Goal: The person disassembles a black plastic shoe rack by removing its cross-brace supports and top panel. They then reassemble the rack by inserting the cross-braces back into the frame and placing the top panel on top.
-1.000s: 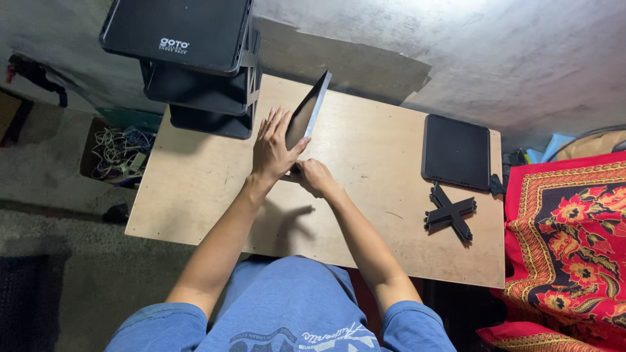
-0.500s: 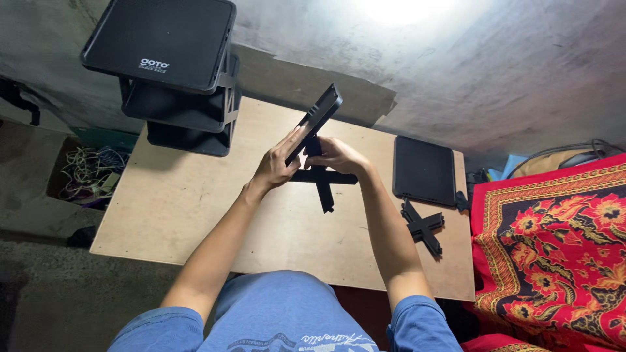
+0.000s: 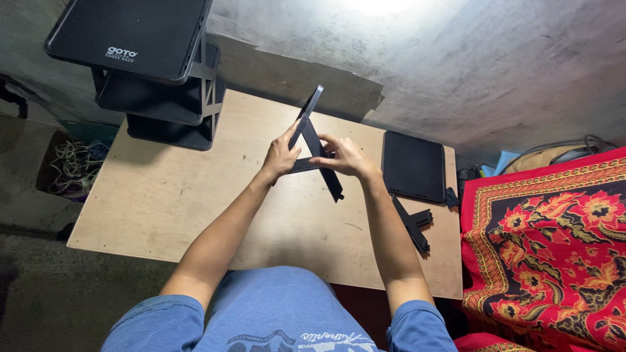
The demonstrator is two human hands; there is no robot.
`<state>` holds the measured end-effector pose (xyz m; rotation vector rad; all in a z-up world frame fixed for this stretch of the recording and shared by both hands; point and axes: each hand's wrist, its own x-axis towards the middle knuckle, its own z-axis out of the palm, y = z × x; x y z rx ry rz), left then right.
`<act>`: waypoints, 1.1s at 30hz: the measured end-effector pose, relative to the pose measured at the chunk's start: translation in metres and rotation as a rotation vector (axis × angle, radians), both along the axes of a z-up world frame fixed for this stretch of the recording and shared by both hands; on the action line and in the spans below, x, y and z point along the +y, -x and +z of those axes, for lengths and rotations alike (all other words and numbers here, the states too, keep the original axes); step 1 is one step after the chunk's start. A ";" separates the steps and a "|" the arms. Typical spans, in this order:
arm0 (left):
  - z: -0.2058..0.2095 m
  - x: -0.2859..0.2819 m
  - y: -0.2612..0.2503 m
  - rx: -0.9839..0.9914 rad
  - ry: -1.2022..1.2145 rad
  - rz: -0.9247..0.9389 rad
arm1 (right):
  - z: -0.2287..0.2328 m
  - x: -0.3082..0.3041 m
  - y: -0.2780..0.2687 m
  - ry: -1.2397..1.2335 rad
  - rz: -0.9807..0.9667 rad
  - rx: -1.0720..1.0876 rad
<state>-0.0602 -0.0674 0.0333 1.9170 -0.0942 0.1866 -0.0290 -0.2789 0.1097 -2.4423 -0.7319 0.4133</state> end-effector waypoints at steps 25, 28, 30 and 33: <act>-0.024 -0.006 -0.037 0.226 -0.241 0.031 | -0.065 0.009 0.012 0.170 -0.013 -0.193; -0.031 -0.007 -0.041 0.161 -0.232 0.003 | -0.073 0.007 0.008 0.240 -0.020 -0.107; -0.037 -0.007 -0.043 0.228 -0.251 -0.012 | -0.080 0.004 0.007 0.209 -0.013 -0.095; -0.044 -0.007 -0.046 0.159 -0.241 0.001 | -0.088 0.001 0.006 0.046 0.026 -0.222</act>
